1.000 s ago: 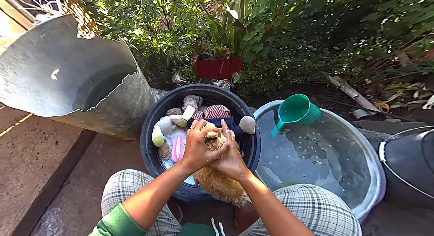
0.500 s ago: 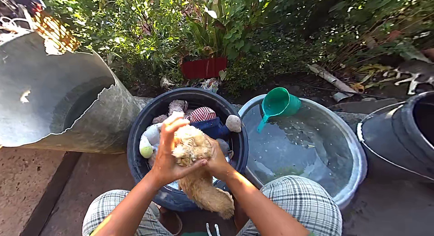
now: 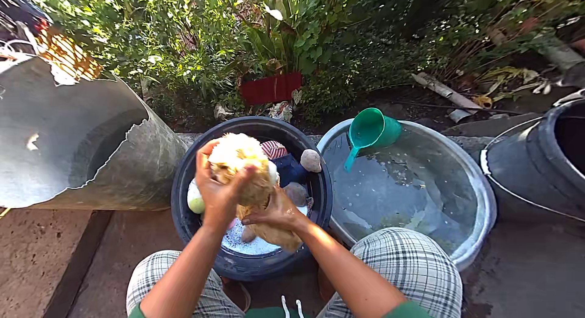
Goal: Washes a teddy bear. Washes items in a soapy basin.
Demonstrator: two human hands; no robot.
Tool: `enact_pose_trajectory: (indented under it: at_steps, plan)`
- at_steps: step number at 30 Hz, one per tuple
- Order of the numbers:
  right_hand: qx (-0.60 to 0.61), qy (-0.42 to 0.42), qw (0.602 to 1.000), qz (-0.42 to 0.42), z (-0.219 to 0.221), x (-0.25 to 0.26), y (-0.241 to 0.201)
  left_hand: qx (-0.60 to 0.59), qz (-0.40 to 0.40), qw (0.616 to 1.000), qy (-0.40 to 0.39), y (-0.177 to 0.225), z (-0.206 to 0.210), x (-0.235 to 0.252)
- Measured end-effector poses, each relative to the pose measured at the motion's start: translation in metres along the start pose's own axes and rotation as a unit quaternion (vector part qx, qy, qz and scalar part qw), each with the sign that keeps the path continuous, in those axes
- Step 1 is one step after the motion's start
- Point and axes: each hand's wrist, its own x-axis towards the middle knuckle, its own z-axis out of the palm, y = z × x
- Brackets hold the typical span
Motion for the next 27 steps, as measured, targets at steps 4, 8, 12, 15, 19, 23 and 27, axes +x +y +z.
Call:
enact_pose_trajectory:
  at_steps: [4,8,12,15,19,23,27]
  plan:
    - [0.051,0.002,0.986,0.157,-0.008,-0.015,-0.032,0.135,0.113,0.968,-0.181,0.003,0.012,-0.024]
    - [0.106,0.086,0.982,0.131,-0.021,0.004,0.006,0.041,-0.030,0.981,-0.187,-0.005,-0.031,0.009]
    - [0.158,0.105,0.973,0.131,-0.039,-0.004,-0.018,0.042,-0.314,0.948,0.029,-0.024,-0.065,0.024]
    - [0.078,0.140,0.972,0.173,-0.052,-0.019,-0.041,-0.019,-0.478,0.878,-0.010,-0.035,-0.058,0.010]
    - [0.201,0.114,0.968,0.098,-0.075,-0.033,-0.007,-0.036,-0.468,0.876,-0.111,-0.033,-0.046,0.001]
    - [0.102,-0.078,0.975,0.181,-0.073,-0.026,-0.044,-0.104,-0.491,0.861,-0.090,-0.024,-0.022,-0.026]
    - [0.270,0.009,0.939,0.212,-0.076,-0.026,-0.021,-0.272,-0.515,0.813,0.011,-0.049,-0.011,-0.040]
